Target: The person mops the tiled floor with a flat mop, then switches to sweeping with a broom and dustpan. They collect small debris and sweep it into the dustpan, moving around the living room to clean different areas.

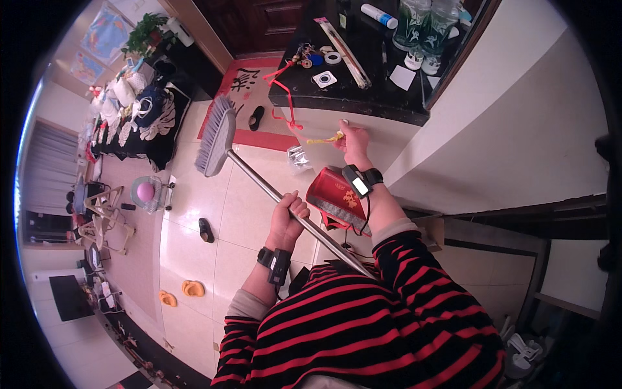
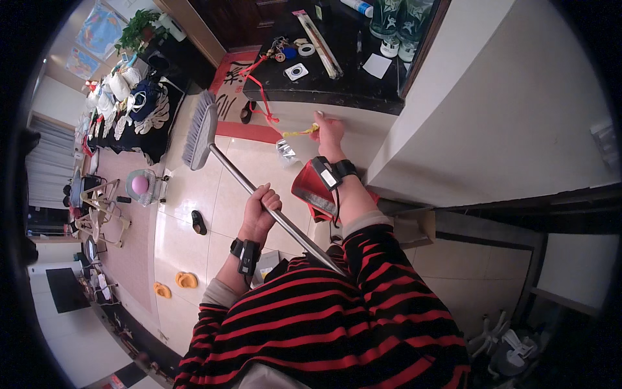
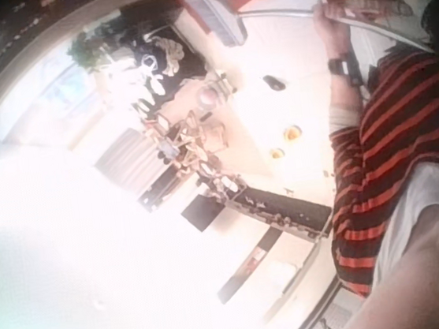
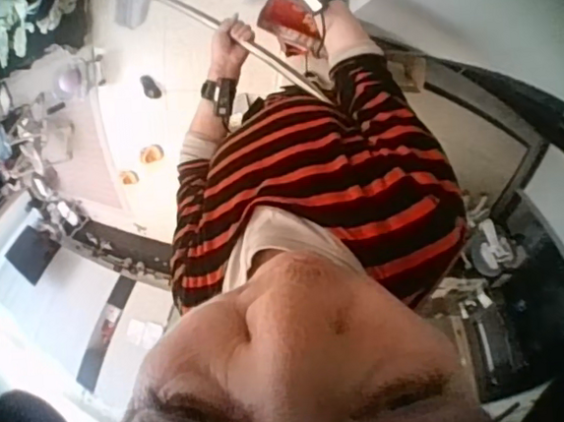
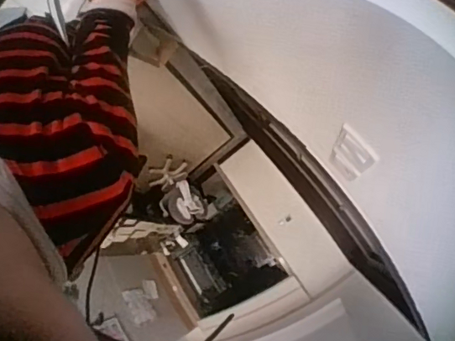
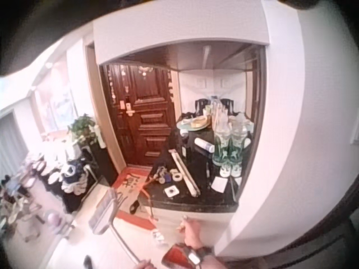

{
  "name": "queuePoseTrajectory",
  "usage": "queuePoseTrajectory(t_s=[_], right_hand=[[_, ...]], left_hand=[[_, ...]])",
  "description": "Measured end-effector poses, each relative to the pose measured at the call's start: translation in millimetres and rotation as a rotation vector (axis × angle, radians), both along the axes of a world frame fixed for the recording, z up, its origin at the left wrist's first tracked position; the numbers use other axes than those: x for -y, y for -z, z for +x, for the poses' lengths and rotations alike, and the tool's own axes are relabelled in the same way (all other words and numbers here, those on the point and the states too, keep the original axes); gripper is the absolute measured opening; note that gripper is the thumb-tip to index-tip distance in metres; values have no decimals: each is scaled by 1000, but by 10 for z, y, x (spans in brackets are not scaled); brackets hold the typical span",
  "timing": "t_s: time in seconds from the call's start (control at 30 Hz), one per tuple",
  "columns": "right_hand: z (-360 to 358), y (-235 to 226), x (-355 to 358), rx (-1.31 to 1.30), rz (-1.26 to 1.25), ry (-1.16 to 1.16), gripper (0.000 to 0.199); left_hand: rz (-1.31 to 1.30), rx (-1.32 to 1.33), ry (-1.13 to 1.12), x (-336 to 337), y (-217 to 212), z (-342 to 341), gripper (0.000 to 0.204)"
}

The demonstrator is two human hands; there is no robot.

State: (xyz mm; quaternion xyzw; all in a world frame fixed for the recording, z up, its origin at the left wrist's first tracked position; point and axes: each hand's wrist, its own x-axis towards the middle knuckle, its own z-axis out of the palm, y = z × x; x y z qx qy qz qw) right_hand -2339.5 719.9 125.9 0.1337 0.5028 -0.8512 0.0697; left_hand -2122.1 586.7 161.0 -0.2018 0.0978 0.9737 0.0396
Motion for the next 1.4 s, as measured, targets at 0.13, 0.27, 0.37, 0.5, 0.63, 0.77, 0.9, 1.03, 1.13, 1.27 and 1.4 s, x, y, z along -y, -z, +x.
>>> queuePoseTrajectory(t_s=[0.13,0.27,0.37,0.5,0.63,0.77,0.9,1.03,1.13,1.27,1.4], right_hand=[[-270,41,-73,12,147,40,22],[-504,116,-160,-28,186,71,19],[-583,174,-209,-123,295,84,23],[-645,202,-377,-489,955,79,29],[-746,173,-522,-468,1042,-14,32],[-840,230,-568,-540,1112,-49,34],[-958,325,-639,-537,1126,-72,40],[-986,313,-650,-530,1230,-28,41],[-936,204,-629,-575,1329,-98,40],[-810,51,-627,-584,1504,-213,38],[-674,-4,-609,-626,1670,-142,41]], left_hand=[[-14,94,-31,-31,3,-214,29],[-5,-3,-10,-22,8,-410,29],[-14,44,-32,1,36,-421,30],[-48,47,-1,15,118,-445,28],[-105,97,-33,58,136,-538,30],[-28,80,-79,110,107,-446,31],[-15,79,-153,149,98,-369,33],[41,87,-195,296,89,-109,32],[42,46,-235,430,64,197,32],[84,-13,-261,569,61,544,33],[58,3,-281,616,92,714,34]])
